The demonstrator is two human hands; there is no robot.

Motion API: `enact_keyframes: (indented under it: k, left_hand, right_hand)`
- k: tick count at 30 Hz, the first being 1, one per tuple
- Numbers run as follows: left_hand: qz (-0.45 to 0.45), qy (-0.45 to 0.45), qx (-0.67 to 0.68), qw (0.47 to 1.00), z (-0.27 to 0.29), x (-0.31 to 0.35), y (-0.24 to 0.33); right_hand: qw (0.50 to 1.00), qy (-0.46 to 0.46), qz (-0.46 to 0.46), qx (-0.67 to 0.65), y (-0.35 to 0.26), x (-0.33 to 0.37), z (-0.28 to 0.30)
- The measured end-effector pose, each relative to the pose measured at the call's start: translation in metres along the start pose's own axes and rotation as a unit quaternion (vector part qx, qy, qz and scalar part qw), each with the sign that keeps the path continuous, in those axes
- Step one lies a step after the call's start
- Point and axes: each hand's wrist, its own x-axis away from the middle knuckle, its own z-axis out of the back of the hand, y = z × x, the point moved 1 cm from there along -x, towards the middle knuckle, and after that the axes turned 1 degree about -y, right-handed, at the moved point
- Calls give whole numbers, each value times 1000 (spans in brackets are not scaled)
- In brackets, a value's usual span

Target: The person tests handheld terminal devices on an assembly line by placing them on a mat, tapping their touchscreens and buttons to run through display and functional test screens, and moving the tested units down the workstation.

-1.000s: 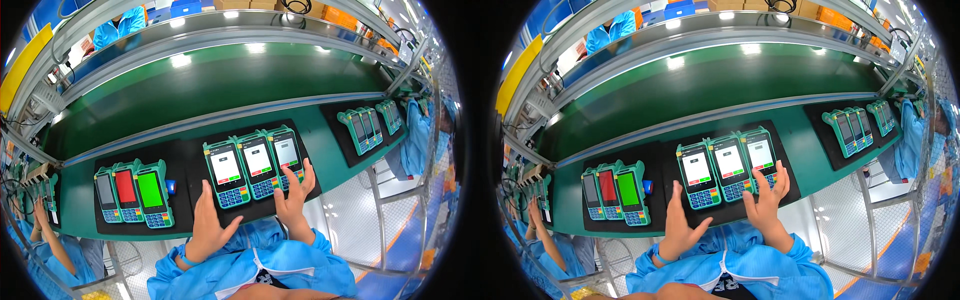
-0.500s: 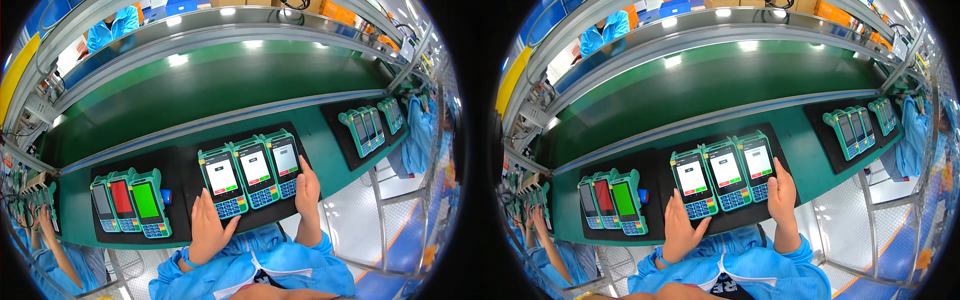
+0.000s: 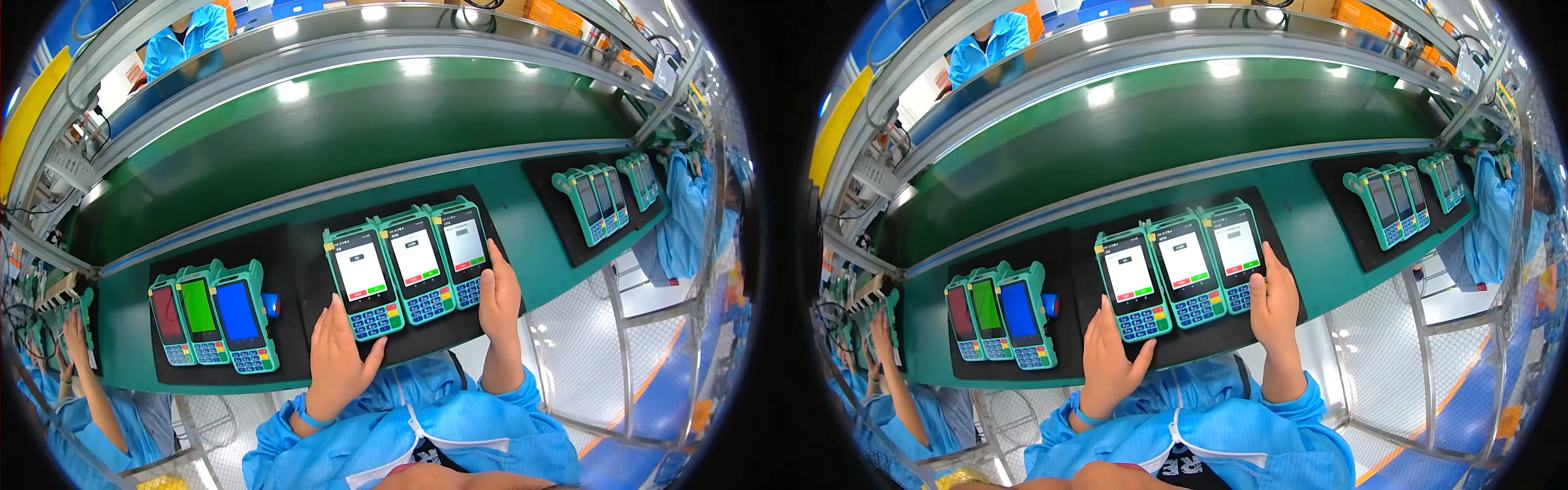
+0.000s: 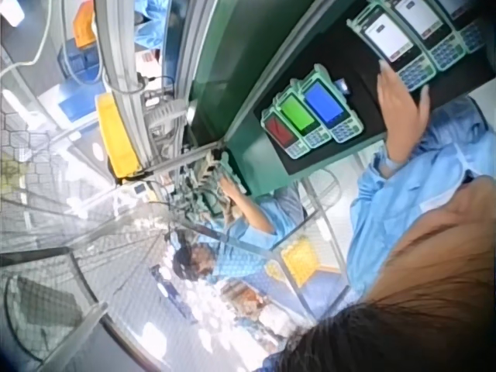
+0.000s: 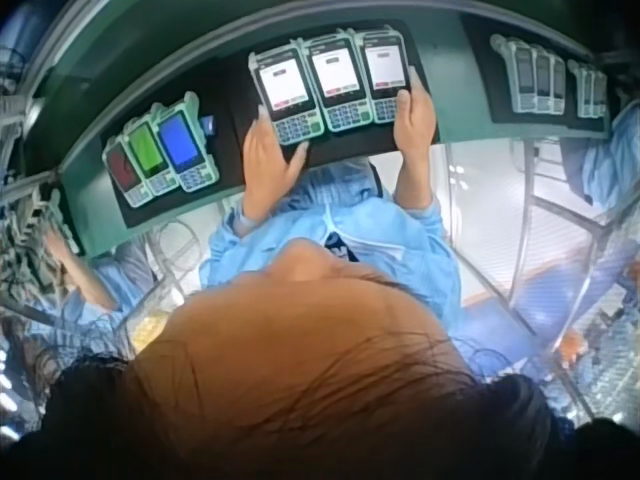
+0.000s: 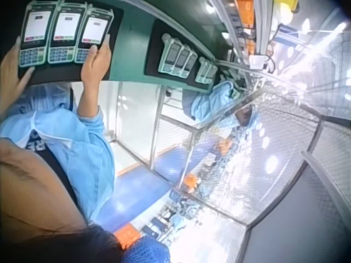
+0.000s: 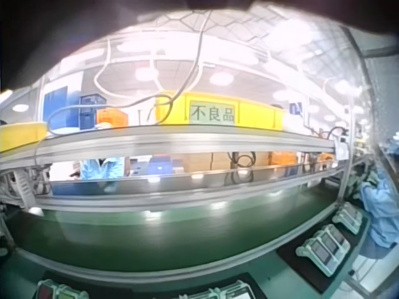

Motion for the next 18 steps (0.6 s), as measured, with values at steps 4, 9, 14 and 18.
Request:
enact_keyframes:
  k: [4,9,14,18]
  left_hand:
    - [-11,19,-17,1000,1,1,2]
    - [-24,50,-21,998,-3,1,4]
    - [-29,67,-16,997,-5,5,4]
    - [-24,74,-11,997,-2,4,7]
  right_hand:
    - [1000,26,6,6,-1,2,0]
    - [998,64,-3,-20,2,3,0]
    - [997,75,8,-33,6,5,-1]
    - [997,69,18,-26,0,0,1]
